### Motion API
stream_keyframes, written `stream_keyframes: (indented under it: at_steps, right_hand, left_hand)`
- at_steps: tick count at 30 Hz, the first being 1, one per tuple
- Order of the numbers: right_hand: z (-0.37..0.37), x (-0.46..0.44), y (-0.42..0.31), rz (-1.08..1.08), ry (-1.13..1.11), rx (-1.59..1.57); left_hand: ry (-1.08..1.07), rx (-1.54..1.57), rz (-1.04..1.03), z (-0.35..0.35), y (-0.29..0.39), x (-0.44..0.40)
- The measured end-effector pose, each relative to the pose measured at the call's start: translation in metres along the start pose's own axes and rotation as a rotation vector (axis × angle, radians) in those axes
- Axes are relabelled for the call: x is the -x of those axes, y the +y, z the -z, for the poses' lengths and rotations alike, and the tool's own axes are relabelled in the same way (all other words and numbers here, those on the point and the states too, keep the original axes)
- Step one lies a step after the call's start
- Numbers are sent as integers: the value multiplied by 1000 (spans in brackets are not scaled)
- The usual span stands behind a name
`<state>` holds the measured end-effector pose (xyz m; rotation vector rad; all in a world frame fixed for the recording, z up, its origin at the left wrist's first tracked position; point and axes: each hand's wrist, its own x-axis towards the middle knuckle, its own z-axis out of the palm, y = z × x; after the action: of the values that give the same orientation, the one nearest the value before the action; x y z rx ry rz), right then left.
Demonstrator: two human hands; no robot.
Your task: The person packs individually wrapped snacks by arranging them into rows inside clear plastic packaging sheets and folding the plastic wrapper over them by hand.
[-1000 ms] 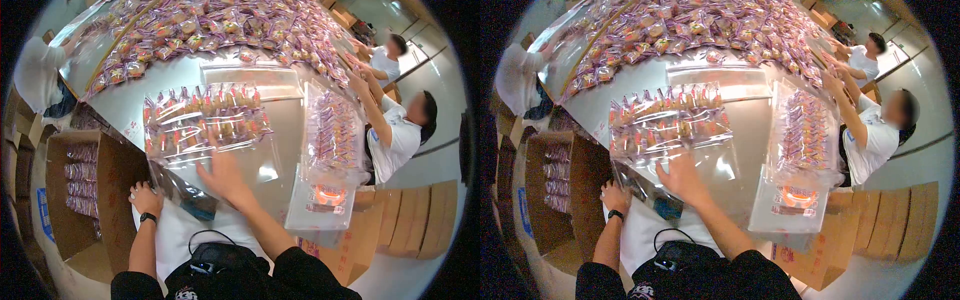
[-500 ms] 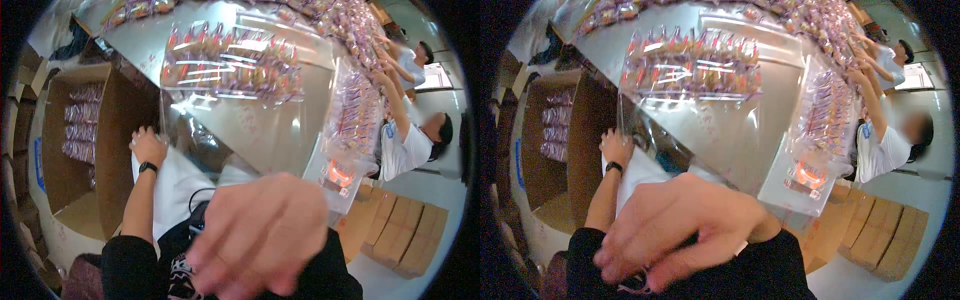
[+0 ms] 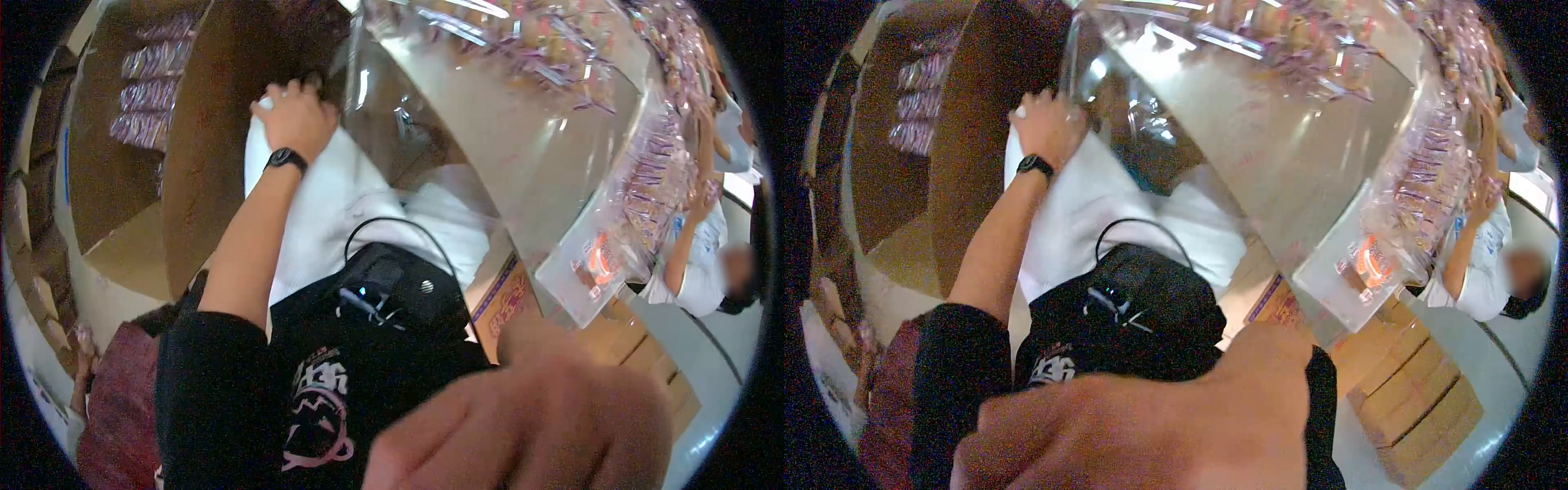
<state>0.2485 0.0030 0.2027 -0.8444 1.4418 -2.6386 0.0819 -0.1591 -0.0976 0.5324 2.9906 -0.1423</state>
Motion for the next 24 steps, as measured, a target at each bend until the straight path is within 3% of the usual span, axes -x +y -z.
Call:
stream_keyframes:
  at_steps: [14, 15, 16, 24]
  right_hand:
    - [-26, 7, 38, -50, 29, -161]
    - [-26, 9, 41, -64, 34, -167]
    - [-26, 10, 44, -79, 41, -172]
    - [-18, 22, 50, -91, 53, -198]
  left_hand:
    - [123, -56, -20, -19, -2, 0]
    - [-33, -185, -24, -9, 1, -2]
    - [54, -69, 17, 0, 8, 10]
    - [-1, -70, 24, 2, 9, 7]
